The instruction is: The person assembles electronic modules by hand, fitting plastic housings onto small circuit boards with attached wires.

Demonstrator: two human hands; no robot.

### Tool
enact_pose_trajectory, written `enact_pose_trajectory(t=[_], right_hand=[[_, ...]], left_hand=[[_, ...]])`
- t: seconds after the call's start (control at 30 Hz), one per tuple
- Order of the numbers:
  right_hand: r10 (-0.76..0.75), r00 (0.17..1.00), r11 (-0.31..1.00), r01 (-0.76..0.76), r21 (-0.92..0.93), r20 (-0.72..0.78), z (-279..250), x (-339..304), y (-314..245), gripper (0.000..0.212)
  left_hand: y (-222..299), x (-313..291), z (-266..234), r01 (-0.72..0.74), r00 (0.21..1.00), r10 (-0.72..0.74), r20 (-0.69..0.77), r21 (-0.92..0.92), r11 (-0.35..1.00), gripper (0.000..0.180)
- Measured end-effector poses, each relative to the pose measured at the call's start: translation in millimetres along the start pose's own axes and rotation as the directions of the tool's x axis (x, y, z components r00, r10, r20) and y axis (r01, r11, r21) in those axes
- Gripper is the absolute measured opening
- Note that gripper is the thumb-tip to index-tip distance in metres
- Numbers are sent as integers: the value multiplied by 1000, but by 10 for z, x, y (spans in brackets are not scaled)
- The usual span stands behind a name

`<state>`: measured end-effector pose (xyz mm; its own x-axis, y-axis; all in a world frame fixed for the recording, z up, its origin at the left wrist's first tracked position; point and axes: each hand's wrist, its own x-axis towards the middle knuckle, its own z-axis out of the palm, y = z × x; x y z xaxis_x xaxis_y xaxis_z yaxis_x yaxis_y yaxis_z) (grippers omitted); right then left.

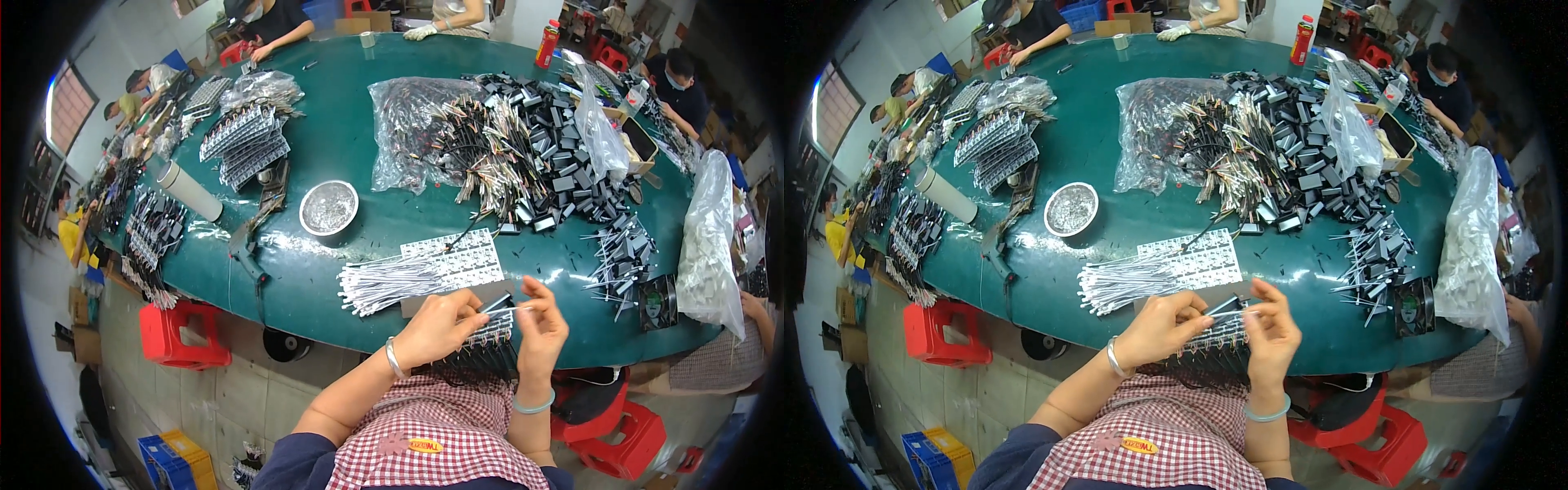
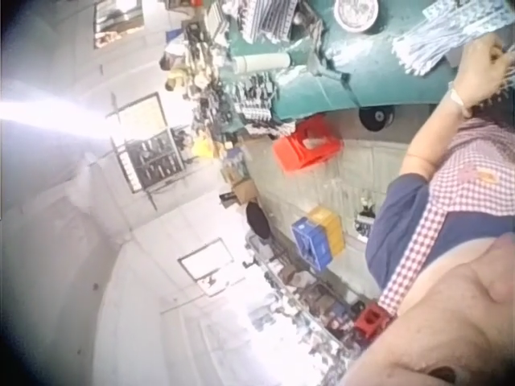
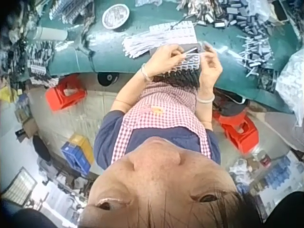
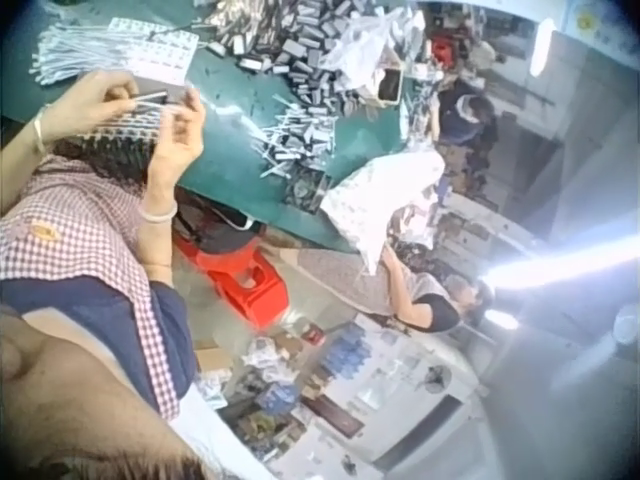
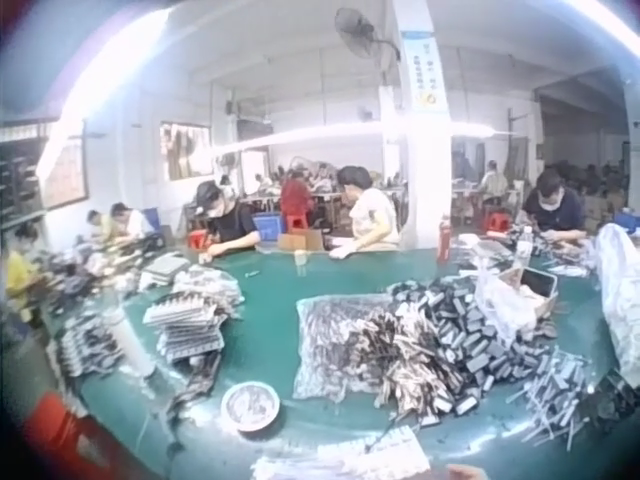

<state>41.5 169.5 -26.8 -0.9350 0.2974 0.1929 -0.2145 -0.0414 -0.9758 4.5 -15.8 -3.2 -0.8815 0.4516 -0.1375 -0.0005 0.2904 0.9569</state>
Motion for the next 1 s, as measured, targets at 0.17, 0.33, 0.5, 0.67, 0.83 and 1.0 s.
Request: enact_pose_trajectory(t=[0.17, 0.33, 0.5, 0.67, 0.83, 1.0], right_hand=[[-37, 993, 955, 68, 290, -111, -471, 200, -120, 4], [-407, 860, 909, 347, -231, -308, -845, 604, -284, 4], [-673, 738, 406, 428, -808, 52, -1462, 1161, 10, 16], [-499, 828, 4, 299, -954, 257, -2183, 1330, 696, 34], [-400, 907, 100, 186, -978, 132, -2334, 1093, 923, 35], [-408, 894, -11, 201, -980, 187, -2059, 1239, 789, 24]], left_hand=[[-82, 24, -21, -95, 995, 96, -23, 48, 994, 20], [-151, -14, -273, -98, 924, 179, -338, 242, 965, 19], [-627, -166, -717, 109, 866, 259, -428, 667, 737, 20], [-753, -225, -711, 133, 903, 200, -380, 690, 712, 10], [-812, -192, -648, 46, 926, 241, -291, 720, 693, 8], [-702, -205, -702, 58, 935, 202, -290, 690, 722, 9]])
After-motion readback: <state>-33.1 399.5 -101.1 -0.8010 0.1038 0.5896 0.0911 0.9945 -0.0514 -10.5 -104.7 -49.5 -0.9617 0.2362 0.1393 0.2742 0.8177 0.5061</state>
